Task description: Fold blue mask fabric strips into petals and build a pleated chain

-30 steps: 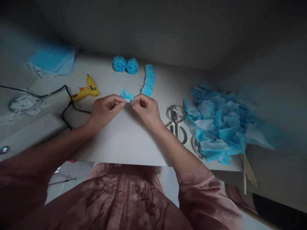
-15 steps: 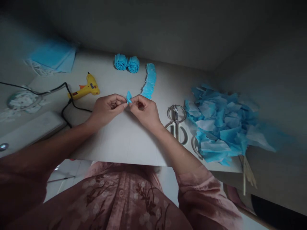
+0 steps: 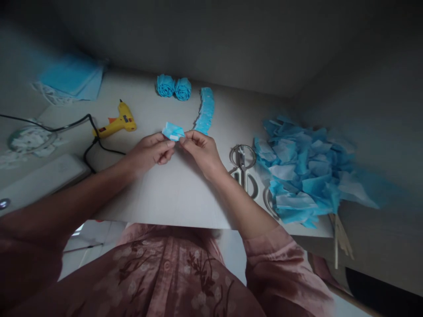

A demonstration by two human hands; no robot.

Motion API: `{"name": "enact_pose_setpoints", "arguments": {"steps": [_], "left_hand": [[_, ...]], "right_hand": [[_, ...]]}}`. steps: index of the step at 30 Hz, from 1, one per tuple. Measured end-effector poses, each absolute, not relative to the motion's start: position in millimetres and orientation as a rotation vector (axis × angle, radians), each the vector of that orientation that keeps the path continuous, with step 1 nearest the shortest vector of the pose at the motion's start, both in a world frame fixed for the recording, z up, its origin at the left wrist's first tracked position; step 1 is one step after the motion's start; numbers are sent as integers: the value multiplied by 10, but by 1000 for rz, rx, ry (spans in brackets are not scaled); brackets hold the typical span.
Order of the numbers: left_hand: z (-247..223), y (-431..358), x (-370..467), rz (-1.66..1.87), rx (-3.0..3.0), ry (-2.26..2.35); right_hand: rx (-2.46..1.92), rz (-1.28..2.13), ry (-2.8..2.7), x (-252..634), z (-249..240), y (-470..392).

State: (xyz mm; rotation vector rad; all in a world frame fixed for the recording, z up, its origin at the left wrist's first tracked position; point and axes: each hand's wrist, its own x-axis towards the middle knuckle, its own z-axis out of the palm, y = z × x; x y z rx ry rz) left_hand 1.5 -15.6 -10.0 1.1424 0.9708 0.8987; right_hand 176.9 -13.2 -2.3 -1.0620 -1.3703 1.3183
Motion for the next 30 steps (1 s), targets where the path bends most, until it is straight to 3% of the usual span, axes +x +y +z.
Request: {"name": "enact_pose_setpoints", "arguments": {"steps": [18, 30], "left_hand": [[-21, -175, 6, 945, 1229, 1089], [-33, -129, -27, 969, 1229, 1091]], "right_hand": [[-1118, 1246, -1518, 1761, -58, -125], [-1092, 1399, -1463, 1813, 22, -111]]}}
